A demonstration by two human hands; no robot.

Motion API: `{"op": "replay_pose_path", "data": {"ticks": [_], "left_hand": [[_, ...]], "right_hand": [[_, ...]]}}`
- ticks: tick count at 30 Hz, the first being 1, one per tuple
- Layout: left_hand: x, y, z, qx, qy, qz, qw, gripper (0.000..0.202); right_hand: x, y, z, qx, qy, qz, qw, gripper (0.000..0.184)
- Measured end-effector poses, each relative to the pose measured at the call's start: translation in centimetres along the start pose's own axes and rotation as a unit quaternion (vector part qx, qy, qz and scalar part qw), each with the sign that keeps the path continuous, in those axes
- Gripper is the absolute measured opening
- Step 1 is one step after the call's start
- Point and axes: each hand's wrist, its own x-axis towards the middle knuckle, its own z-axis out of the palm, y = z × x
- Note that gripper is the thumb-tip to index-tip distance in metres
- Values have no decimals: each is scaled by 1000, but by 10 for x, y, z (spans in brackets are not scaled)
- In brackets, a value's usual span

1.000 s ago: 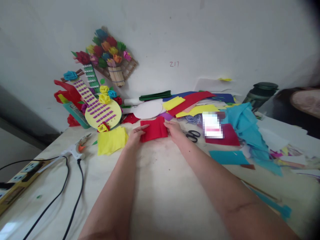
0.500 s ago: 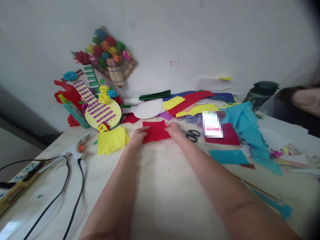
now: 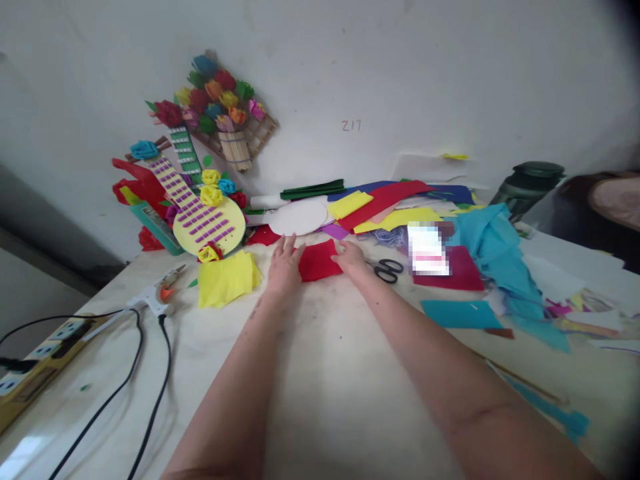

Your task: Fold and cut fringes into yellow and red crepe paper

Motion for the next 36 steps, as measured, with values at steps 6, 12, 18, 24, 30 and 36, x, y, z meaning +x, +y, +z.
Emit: {"op": "replay_pose_path", "data": {"ticks": [6,12,18,24,30,36], "left_hand": [[-6,10,17,-27,-150,13,988,48],[-7,8,18,-104,-156,-53,981,59],[-3,4,18,-151,-180,-44,971,50],[-3,9,15,-217,-142,-80,962,35],[-3,13,7,-182,-91,-181,962,32],[-3,20,-1,-206,-72,-199,955,33]], "right_hand": [[-1,0,-1,5,-11,-23,1000,53],[1,3,-1,43,-5,-36,998,37],[6,8,3,178,-41,59,981,34],[5,7,2,180,-42,56,981,34],[-5,-3,-7,-21,-6,-22,1000,34],[-8,-10,-23,-145,18,-98,984,25]]}}
